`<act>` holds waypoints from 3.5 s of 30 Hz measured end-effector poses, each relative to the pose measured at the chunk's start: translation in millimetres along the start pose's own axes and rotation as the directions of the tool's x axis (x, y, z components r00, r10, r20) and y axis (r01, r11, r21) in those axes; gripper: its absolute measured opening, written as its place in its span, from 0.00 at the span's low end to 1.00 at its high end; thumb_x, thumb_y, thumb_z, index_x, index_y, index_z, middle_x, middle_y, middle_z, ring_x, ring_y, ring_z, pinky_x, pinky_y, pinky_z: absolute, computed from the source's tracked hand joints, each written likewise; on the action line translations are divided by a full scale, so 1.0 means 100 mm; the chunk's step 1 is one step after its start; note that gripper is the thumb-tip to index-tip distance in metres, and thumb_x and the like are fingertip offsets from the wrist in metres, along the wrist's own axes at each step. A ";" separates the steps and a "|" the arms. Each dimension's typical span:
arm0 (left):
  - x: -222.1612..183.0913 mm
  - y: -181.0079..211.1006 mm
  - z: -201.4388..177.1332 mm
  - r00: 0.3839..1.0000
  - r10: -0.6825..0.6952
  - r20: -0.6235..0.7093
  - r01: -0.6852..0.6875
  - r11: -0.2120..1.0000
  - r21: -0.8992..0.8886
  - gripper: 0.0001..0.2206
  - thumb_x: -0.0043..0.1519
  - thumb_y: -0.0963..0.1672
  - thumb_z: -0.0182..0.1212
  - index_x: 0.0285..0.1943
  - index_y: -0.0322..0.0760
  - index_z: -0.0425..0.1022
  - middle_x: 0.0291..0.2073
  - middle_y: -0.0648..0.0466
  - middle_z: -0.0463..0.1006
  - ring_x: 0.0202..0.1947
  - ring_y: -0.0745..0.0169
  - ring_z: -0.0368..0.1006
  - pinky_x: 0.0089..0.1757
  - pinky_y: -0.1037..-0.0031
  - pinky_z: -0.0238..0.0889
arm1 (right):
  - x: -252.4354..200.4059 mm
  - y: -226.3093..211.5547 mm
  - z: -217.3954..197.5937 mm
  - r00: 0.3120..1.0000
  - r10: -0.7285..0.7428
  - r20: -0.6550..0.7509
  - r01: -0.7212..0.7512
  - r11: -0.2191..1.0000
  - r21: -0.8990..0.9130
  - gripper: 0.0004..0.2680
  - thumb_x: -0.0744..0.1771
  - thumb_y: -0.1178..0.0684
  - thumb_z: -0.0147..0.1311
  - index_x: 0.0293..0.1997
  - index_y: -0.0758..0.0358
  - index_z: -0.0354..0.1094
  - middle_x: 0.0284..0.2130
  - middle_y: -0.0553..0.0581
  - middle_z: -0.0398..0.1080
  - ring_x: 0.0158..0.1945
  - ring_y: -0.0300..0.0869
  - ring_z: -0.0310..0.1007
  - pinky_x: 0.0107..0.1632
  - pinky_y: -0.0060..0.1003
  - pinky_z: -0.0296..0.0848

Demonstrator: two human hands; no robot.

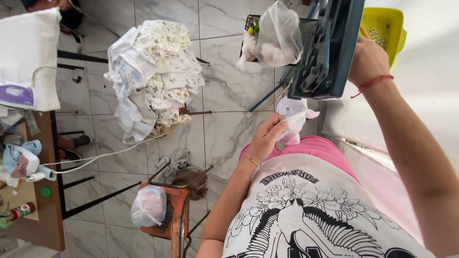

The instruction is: Sorting and inspecting baby garments and using a snap button machine in a factory setting.

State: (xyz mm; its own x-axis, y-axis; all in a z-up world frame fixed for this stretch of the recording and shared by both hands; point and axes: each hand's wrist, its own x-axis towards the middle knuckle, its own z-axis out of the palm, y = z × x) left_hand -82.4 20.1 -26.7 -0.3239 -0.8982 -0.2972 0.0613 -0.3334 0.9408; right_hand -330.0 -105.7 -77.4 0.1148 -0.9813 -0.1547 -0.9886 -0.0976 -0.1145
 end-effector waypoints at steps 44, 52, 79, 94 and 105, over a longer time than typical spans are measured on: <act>0.02 0.01 0.06 0.996 -0.076 -0.054 0.078 0.996 0.040 0.10 0.57 0.46 0.44 0.24 0.40 0.60 0.19 0.62 0.57 0.23 0.73 0.50 0.29 0.82 0.45 | -0.03 0.62 0.25 0.900 -0.017 -0.436 0.167 0.937 0.307 0.01 0.65 0.59 0.55 0.35 0.61 0.71 0.28 0.54 0.67 0.28 0.40 0.63 0.35 0.34 0.63; 0.02 0.03 0.04 0.997 -0.071 -0.033 0.074 0.993 0.088 0.09 0.57 0.46 0.44 0.25 0.41 0.60 0.19 0.63 0.56 0.23 0.73 0.50 0.28 0.82 0.45 | 0.34 0.59 0.26 0.995 0.086 -0.056 -0.082 0.994 0.075 0.04 0.62 0.57 0.50 0.29 0.58 0.72 0.23 0.57 0.67 0.25 0.48 0.65 0.27 0.39 0.68; -0.01 -0.09 -0.07 0.983 -0.164 -0.087 0.169 0.984 0.058 0.09 0.57 0.50 0.47 0.35 0.47 0.69 0.20 0.51 0.64 0.32 0.64 0.62 0.41 0.72 0.56 | -0.49 -0.60 0.30 0.919 -0.016 -0.394 0.231 0.831 0.506 0.02 0.64 0.63 0.52 0.36 0.65 0.64 0.33 0.56 0.68 0.38 0.45 0.67 0.41 0.38 0.62; 0.02 -0.05 -0.10 0.986 -0.136 -0.095 0.147 0.982 0.117 0.10 0.55 0.49 0.44 0.32 0.43 0.66 0.23 0.62 0.67 0.27 0.72 0.60 0.33 0.81 0.52 | -0.68 -0.58 0.42 0.930 -0.110 -0.352 0.330 0.674 0.661 0.03 0.64 0.65 0.51 0.29 0.68 0.69 0.32 0.58 0.70 0.43 0.47 0.68 0.46 0.38 0.63; 0.17 -0.04 -0.11 0.997 -0.051 -0.049 0.062 0.966 0.253 0.10 0.56 0.49 0.43 0.34 0.43 0.67 0.28 0.62 0.69 0.29 0.70 0.63 0.35 0.80 0.55 | -0.92 -0.83 -0.11 0.959 -0.162 0.231 -0.170 0.322 0.931 0.04 0.62 0.56 0.51 0.33 0.64 0.66 0.28 0.50 0.67 0.33 0.33 0.62 0.40 0.26 0.62</act>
State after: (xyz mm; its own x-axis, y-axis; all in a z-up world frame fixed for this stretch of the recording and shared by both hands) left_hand -77.8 2.6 -37.4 -0.2800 -0.8929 -0.3527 -0.1994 -0.3053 0.9311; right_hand -259.1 -9.2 -42.5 0.2932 -0.8871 -0.3565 -0.2474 0.2898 -0.9246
